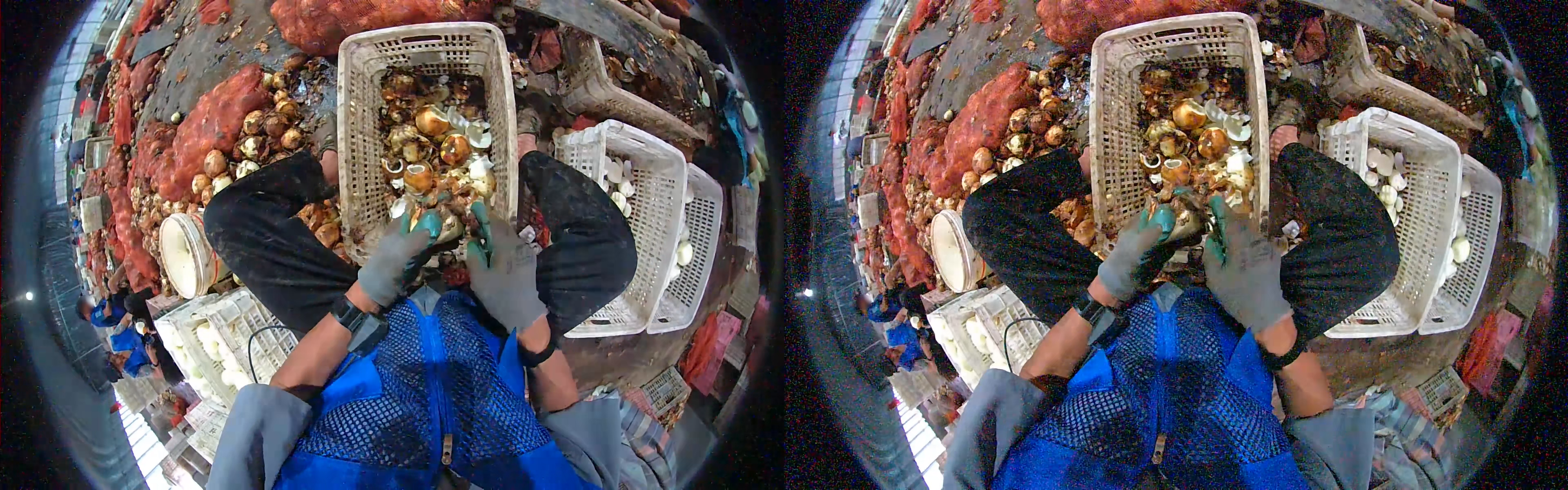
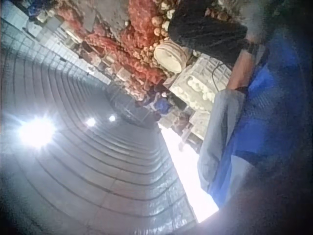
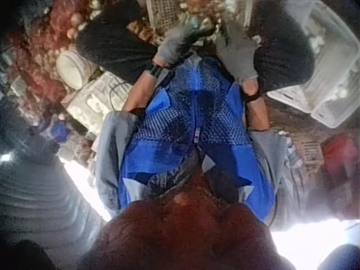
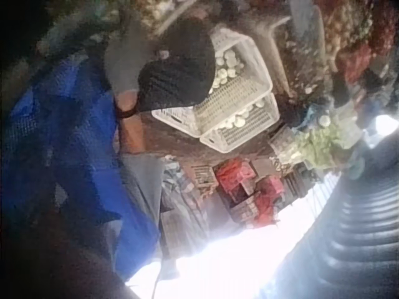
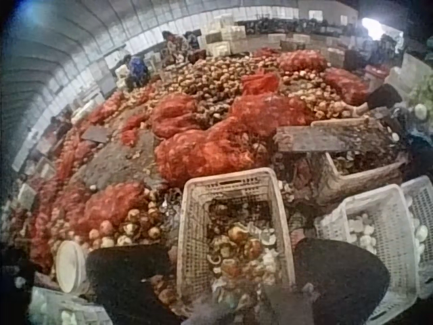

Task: Peel onions with a small knife and sort them into crates.

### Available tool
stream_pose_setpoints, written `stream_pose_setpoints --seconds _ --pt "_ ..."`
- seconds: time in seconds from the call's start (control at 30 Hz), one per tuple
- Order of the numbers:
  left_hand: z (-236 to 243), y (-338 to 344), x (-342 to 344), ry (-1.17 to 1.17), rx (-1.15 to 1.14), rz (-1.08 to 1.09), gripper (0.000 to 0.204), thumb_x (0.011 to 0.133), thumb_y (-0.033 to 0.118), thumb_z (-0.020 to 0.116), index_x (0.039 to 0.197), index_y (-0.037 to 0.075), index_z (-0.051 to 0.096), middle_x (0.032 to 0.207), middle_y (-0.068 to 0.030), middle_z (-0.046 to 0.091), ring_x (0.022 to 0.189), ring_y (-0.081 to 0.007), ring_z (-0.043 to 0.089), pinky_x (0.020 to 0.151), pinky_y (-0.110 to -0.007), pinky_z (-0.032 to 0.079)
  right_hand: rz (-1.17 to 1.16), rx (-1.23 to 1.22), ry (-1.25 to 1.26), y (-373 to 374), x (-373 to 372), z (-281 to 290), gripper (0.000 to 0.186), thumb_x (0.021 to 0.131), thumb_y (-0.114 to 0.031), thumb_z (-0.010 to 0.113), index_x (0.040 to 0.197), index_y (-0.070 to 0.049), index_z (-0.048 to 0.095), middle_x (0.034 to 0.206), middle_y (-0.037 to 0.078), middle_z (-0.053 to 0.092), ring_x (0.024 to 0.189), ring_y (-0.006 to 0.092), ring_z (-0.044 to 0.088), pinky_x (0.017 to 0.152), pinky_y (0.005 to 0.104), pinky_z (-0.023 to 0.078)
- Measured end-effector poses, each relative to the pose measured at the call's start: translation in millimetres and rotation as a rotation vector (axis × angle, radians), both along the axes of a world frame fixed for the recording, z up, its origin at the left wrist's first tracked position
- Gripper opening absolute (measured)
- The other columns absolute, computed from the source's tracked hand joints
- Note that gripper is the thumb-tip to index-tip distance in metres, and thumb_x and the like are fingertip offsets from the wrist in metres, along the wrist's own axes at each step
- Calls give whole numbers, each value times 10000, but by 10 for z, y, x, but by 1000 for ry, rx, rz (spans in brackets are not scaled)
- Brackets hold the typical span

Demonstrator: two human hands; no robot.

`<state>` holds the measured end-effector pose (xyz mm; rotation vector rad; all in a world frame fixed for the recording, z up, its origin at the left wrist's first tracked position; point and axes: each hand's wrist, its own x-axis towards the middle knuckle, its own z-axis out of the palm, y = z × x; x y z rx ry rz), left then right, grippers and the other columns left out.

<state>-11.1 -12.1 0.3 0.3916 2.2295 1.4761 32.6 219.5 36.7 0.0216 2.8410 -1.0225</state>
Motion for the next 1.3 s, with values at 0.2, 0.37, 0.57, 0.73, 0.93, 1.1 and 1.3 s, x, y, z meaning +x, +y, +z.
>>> stream_pose_setpoints --seconds 0.2,0.37,0.57,0.73,0.93,1.1,1.3 --pt "194 147 6 -383 221 275 305 895 25 697 1199 12 666 1172 -270 661 1069 -448 674 867 -485 561 50 28 185 -102 114 -109 756 962 -295 711 1638 -97 438 1359 206 689 1083 386 721 899 512 574" --pt "-10 52 1 260 -298 -96 251 909 31 676 1158 8 674 1148 -243 677 1027 -417 683 863 -465 565 88 125 169 -97 82 -173 770 953 -259 707 1639 -54 423 1370 198 683 1074 345 725 841 453 596" --pt "34 175 -35 -48 -91 178 192 956 115 677 1126 26 667 1014 -196 672 929 -344 692 813 -448 570 131 197 69 -166 -30 -178 833 917 -232 719 1649 -17 383 1248 157 697 1022 304 718 791 437 603" --pt "-46 56 33 -200 -292 145 276 914 120 705 1180 57 666 885 -214 658 853 -418 690 760 -490 562 161 210 -7 -94 -32 -283 830 894 -210 726 1636 -28 401 1188 151 692 1006 314 717 789 455 602" --pt "-354 -116 138 239 -175 50 410 844 56 704 1249 26 655 1000 -275 643 904 -481 662 757 -489 533 161 220 8 -26 5 -592 806 897 -206 725 1627 -51 420 1178 162 704 962 328 725 763 439 587" --pt "200 121 -93 -781 833 543 655 1086 525 621 1520 40 541 1407 -138 673 1243 -258 694 1145 -430 543 -42 47 106 -18 10 -643 625 955 -200 719 1524 -14 538 1241 205 710 1015 372 730 860 581 569" --pt "15 255 -21 -817 853 584 487 1135 379 580 1449 7 597 1368 -139 696 1233 -236 697 1032 -407 577 168 144 409 -151 -105 -335 415 1009 -248 699 1329 13 658 1137 287 713 1074 454 691 913 508 562"
